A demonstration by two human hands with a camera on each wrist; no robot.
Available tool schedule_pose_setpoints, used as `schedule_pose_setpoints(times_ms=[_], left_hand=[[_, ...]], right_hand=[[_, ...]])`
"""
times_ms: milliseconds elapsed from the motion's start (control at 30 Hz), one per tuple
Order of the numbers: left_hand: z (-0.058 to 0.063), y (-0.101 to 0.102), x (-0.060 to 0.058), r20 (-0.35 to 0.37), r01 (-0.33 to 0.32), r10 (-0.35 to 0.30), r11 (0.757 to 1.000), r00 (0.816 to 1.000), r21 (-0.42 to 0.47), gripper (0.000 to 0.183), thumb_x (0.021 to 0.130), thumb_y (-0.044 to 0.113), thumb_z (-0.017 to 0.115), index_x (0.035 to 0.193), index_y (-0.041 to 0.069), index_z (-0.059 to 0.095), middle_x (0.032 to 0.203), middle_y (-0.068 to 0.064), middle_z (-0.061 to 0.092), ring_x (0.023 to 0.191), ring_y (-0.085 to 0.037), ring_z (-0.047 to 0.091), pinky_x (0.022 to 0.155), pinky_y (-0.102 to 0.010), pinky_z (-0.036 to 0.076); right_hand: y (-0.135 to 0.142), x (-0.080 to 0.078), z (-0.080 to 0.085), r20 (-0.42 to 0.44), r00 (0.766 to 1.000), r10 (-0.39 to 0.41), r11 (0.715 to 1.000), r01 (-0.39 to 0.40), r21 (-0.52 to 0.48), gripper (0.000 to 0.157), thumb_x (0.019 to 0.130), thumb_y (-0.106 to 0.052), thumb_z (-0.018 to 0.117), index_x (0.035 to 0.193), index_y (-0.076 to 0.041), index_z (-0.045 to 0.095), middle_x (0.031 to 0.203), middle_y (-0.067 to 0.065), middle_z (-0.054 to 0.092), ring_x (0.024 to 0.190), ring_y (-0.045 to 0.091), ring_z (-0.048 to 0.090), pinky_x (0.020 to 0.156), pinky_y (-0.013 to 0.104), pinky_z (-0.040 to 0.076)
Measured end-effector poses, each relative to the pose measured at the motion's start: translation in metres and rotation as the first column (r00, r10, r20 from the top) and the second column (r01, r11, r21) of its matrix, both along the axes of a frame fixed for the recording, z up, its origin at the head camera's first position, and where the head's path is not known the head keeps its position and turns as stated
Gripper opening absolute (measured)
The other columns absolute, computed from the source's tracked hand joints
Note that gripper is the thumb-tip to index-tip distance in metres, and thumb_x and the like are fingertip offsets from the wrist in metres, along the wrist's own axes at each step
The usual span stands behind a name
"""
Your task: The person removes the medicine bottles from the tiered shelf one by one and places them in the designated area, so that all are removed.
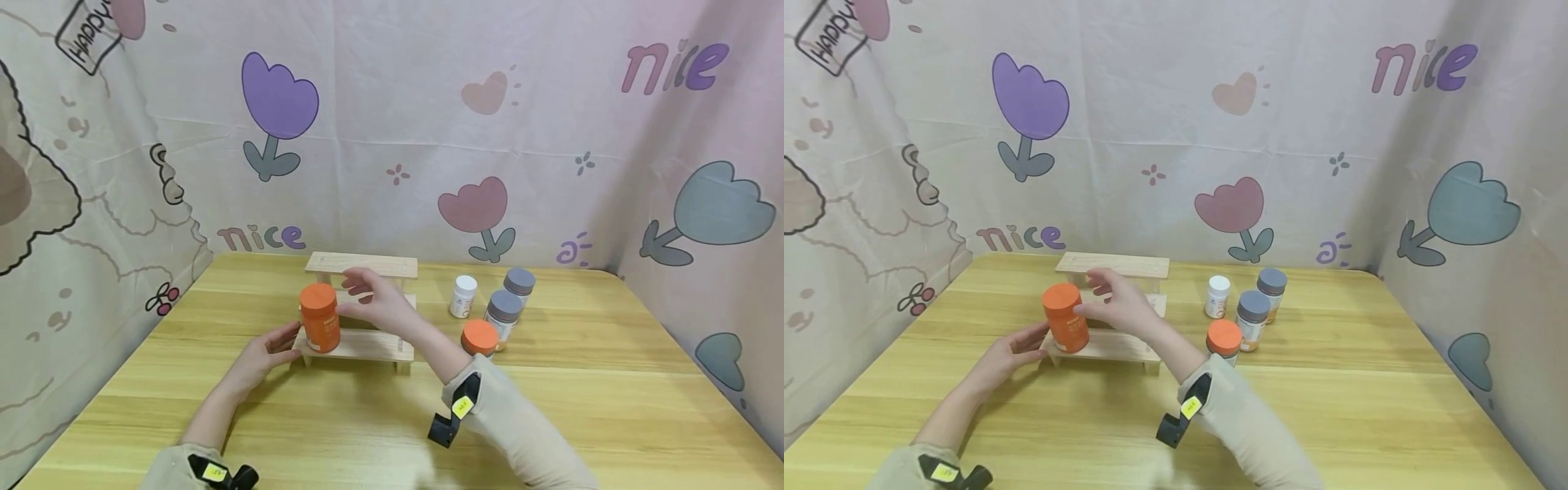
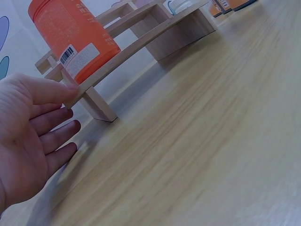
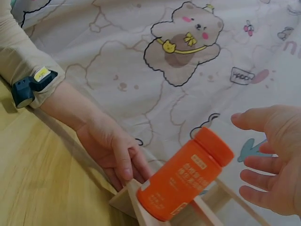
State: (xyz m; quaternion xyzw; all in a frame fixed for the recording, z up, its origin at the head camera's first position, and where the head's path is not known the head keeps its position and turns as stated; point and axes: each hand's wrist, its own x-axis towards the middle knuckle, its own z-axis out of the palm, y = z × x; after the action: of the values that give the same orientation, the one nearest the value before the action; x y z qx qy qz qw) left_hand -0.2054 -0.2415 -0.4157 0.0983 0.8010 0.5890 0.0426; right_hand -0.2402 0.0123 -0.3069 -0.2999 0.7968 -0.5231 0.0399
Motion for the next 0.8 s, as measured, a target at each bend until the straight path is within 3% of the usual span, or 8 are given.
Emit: schedule_pose_setpoints(times_ms=[333,567,800], left_hand=[[0.0,0.0,0.0,-0.009,0.002,-0.002,1.0,1.0,-0.004,0.063,0.089,0.011,0.062,0.14,-0.009,0.03,0.14,-0.028,0.035,0.127,-0.04,0.035,0.1,-0.039,0.038],[0.001,0.0,0.001,-0.015,0.003,-0.003,1.0,1.0,-0.01,0.063,0.089,0.011,0.062,0.14,-0.009,0.031,0.14,-0.028,0.035,0.126,-0.041,0.037,0.1,-0.04,0.038],[0.0,0.001,0.001,-0.015,0.002,-0.002,1.0,1.0,-0.01,0.063,0.089,0.011,0.062,0.139,-0.01,0.03,0.139,-0.029,0.036,0.126,-0.041,0.037,0.1,-0.04,0.038]], right_hand=[[-0.021,-0.002,-0.007,-0.019,1.0,0.015,0.997,-0.013,0.079,0.063,0.078,-0.017,0.076,0.132,-0.002,0.048,0.122,0.007,0.056,0.105,0.022,0.056,0.088,0.031,0.048],[-0.031,-0.008,-0.017,-0.054,0.998,0.039,0.997,-0.035,0.073,0.048,0.077,-0.012,0.076,0.12,-0.006,0.055,0.109,0.003,0.061,0.095,0.016,0.056,0.081,0.03,0.05],[-0.039,-0.008,-0.023,-0.064,0.998,0.009,0.998,-0.004,0.07,0.046,0.075,-0.013,0.078,0.116,-0.006,0.057,0.105,0.001,0.061,0.092,0.013,0.056,0.083,0.033,0.05]])
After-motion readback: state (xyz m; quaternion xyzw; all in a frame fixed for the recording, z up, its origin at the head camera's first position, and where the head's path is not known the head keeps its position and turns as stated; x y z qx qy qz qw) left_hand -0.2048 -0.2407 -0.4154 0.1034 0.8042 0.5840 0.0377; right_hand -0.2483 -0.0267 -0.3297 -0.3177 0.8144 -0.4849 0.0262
